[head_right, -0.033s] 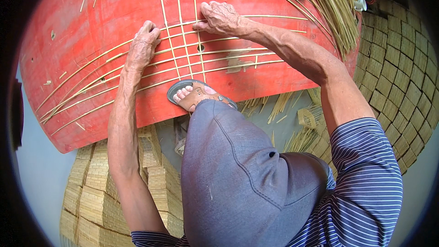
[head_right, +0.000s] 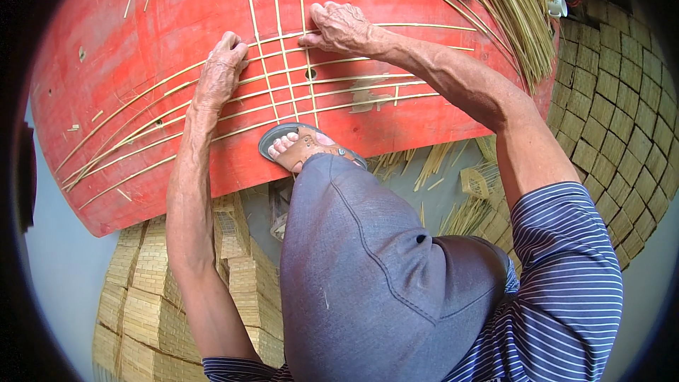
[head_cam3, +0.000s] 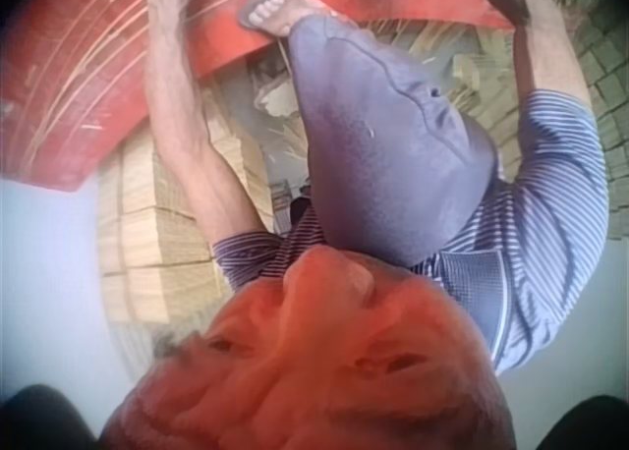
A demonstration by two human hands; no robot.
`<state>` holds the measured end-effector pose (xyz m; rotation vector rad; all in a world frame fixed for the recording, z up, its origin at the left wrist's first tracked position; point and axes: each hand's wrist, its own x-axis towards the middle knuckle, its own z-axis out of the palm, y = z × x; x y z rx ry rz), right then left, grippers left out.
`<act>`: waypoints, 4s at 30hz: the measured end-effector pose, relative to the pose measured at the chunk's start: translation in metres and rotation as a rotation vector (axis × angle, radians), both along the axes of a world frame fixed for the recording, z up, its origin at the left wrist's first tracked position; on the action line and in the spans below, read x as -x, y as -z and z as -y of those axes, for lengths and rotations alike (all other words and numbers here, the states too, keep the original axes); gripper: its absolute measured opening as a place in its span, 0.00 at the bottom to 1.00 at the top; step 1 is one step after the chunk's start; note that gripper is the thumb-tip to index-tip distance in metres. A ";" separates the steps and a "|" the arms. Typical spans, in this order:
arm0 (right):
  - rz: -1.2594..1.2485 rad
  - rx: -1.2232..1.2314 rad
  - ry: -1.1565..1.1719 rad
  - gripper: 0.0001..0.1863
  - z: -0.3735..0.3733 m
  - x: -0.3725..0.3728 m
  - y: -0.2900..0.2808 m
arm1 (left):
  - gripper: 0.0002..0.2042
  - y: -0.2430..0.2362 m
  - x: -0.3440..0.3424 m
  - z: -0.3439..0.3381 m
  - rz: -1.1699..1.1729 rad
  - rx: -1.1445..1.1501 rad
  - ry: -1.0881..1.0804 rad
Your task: The person weaves thin bamboo strips by hand on a large red curved surface. They repeatedly interlace horizontal and vertical strips to form a grid pattern, using their hands to pull and align the material.
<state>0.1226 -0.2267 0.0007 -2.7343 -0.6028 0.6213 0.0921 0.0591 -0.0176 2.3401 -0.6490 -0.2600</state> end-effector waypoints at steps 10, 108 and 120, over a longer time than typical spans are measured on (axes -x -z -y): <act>0.006 -0.006 0.000 0.29 -0.001 0.000 -0.001 | 0.08 0.000 -0.001 -0.004 -0.043 0.014 0.006; -0.164 -0.217 0.088 0.12 -0.065 -0.021 0.013 | 0.14 -0.007 0.079 0.035 -0.192 0.071 -0.544; -0.053 -0.286 0.105 0.11 -0.062 -0.016 0.023 | 0.13 -0.002 0.077 0.034 -0.192 0.041 -0.519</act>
